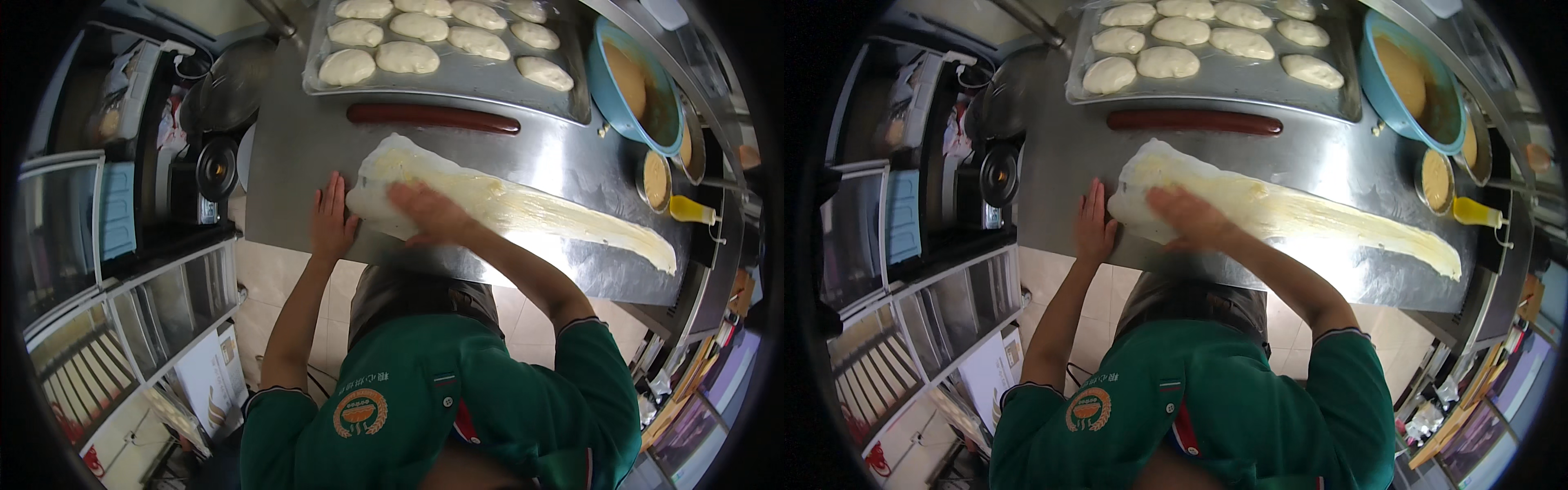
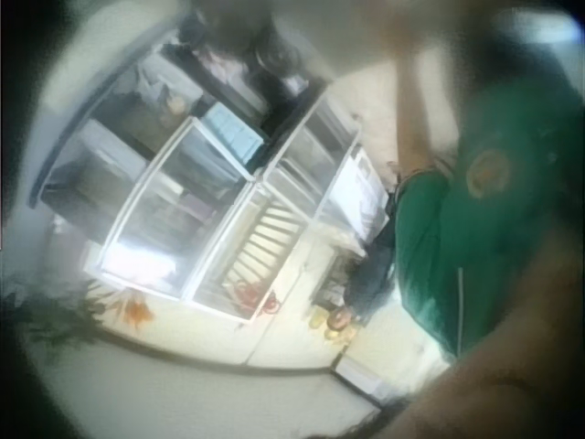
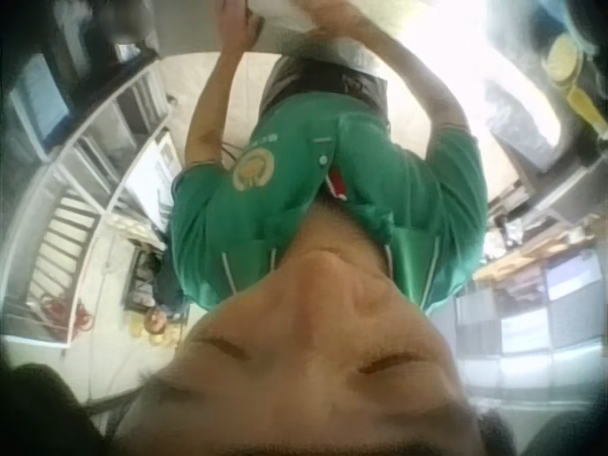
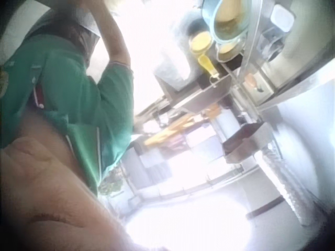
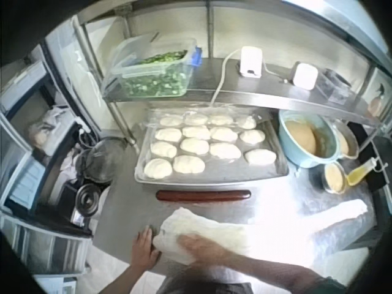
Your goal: The person retrieves dough balls from a tray, rolls one into a long strip, flattens it with a rolling pin, spreads a paste, sprinkles chopped green onions, and rolls the dough into a scorpion bun. The finished bun is placed on a tray.
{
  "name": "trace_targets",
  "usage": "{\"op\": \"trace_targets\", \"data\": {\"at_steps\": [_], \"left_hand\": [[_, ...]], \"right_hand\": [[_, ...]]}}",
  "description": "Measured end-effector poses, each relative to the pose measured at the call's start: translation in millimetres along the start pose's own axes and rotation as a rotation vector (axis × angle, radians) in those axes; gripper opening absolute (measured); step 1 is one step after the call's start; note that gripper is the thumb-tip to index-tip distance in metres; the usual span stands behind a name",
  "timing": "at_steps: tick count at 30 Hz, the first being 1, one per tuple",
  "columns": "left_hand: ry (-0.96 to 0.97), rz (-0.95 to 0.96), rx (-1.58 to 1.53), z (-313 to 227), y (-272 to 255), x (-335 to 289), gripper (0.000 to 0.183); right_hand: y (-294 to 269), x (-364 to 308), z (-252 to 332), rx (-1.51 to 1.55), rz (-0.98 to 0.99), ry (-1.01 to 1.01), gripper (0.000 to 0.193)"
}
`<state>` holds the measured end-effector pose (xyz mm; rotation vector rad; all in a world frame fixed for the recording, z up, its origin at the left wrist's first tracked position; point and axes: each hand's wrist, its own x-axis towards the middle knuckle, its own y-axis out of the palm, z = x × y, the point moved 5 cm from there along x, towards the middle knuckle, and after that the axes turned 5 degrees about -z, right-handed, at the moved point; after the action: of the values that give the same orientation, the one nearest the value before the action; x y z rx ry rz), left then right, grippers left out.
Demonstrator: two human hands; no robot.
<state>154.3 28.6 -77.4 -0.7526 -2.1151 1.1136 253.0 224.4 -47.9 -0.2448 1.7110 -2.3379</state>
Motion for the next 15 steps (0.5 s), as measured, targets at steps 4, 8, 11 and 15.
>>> {"op": "trace_targets", "data": {"at_steps": [4,8,11,15], "left_hand": [[-0.024,-0.043,-0.081,3.5,-1.0,-1.2,0.074],[-0.028,-0.050,-0.125,4.1,-0.3,1.0,0.073],[-0.031,-0.030,-0.111,3.9,1.4,2.1,0.074],[-0.020,0.021,-0.030,3.1,5.3,0.7,0.075]], "right_hand": [[-2.1,32.6,-20.8,0.094,-0.341,0.258,0.100],[60.5,47.3,58.8,0.135,-0.175,-0.121,0.087],[75.2,-4.3,77.2,0.320,-0.017,-0.263,0.088],[19.9,-113.0,-33.9,0.177,-0.311,0.405,0.084]]}}
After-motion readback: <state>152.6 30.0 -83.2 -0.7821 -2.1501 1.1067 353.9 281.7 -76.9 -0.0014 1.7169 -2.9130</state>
